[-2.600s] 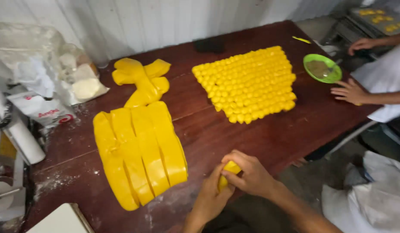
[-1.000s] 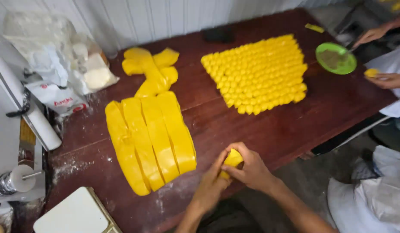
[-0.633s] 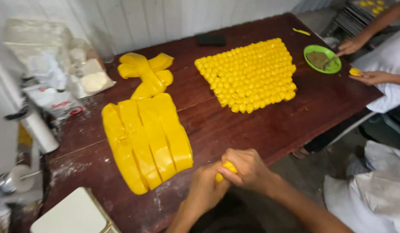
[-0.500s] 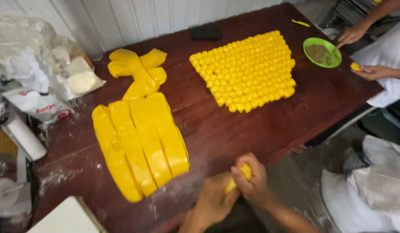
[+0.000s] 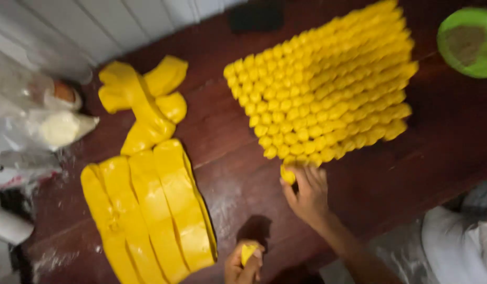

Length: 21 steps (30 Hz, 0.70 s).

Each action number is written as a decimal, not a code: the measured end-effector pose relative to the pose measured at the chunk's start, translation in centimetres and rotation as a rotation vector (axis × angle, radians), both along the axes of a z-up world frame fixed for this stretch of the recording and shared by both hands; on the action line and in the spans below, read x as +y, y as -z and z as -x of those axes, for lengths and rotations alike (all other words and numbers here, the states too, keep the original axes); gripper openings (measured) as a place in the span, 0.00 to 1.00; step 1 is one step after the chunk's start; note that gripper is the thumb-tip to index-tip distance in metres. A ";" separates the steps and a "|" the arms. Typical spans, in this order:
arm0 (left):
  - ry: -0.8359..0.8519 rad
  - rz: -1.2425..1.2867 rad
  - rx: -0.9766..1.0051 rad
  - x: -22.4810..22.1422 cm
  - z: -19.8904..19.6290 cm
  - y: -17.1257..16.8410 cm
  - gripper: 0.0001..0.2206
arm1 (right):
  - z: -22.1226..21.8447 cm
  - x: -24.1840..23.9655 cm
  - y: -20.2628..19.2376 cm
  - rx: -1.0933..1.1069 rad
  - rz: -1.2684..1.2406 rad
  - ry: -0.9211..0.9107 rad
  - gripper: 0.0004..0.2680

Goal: The recorder is shaping yellow dough into small balls and placing them on a tray for baking.

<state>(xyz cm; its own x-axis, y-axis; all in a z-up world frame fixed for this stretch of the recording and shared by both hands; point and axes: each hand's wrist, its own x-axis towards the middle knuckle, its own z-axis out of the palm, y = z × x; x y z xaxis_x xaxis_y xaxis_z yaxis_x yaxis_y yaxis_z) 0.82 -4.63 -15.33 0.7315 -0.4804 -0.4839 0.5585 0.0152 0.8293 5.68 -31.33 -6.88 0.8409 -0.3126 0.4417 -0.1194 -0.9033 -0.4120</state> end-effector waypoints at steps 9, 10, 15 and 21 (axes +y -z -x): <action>-0.360 0.163 -0.043 2.7 0.5 0.4 0.10 | -3.4 0.6 2.7 0.007 0.251 0.135 0.18; -0.334 0.262 -0.050 3.0 0.1 0.1 0.17 | -2.5 1.3 2.0 0.080 0.141 0.102 0.24; -0.273 0.358 -0.036 2.8 -1.9 -4.8 0.39 | 6.0 11.0 -5.9 0.179 -0.486 -0.093 0.27; 0.189 0.326 -0.328 5.0 1.4 -11.3 0.38 | 13.0 17.2 -5.9 0.179 -0.535 -0.228 0.16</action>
<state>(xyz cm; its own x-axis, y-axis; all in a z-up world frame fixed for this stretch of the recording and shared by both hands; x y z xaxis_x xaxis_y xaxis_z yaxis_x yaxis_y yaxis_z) -0.53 0.40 -4.03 0.7052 -0.7075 -0.0457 0.2875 0.2265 0.9306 -7.29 -14.13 -0.95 0.9596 -0.2551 0.1185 -0.0565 -0.5877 -0.8071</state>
